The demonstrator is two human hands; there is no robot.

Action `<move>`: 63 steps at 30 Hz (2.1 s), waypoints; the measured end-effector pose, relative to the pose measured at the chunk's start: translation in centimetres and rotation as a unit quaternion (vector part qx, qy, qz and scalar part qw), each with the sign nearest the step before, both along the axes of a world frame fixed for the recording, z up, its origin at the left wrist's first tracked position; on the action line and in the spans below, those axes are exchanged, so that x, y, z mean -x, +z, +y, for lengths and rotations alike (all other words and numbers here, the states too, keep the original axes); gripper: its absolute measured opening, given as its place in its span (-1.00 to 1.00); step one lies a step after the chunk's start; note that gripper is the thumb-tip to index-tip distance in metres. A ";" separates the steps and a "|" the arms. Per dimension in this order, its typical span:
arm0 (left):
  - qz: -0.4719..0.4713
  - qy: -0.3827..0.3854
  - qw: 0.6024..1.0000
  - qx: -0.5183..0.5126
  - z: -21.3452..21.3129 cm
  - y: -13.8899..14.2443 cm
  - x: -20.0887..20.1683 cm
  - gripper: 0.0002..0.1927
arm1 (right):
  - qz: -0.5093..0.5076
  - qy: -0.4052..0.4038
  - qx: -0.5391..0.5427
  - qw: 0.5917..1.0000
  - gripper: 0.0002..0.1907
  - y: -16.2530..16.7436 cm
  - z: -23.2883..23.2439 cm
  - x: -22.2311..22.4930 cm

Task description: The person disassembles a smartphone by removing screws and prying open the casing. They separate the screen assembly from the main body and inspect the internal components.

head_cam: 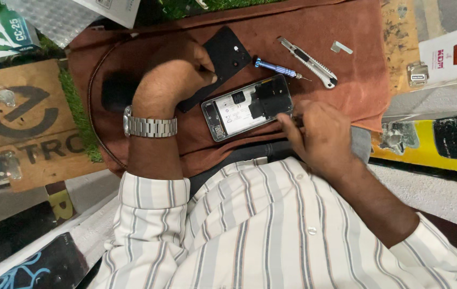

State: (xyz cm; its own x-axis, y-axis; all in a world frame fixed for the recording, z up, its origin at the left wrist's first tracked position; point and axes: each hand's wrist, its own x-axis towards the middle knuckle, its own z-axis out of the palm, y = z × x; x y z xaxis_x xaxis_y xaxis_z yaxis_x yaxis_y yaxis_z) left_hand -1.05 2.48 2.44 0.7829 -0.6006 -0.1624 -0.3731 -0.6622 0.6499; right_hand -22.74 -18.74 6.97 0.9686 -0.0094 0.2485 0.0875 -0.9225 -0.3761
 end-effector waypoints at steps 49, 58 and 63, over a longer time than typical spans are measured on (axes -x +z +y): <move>0.053 -0.051 0.997 -0.004 -1.5 2.3 1.9 -0.86 | -0.117 -0.014 -0.272 0.955 -0.69 -4.1 -2.5 2.1; 0.014 0.012 1.000 -0.014 0.8 1.4 0.6 -0.53 | -0.114 -0.021 -0.192 0.974 -0.70 -3.6 -2.4 1.3; 0.011 0.012 1.000 -0.003 0.5 1.1 0.7 -0.54 | -0.115 -0.008 -0.064 0.991 -0.66 -2.8 -2.6 0.9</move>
State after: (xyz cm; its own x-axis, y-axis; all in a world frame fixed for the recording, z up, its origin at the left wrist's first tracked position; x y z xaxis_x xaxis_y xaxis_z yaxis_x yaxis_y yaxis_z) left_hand -1.70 2.95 3.53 0.7929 -0.5810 -0.1837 -0.3431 -0.6749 0.6533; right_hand -23.61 -21.34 4.13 0.8860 -0.0699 0.4584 0.1706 -0.8700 -0.4625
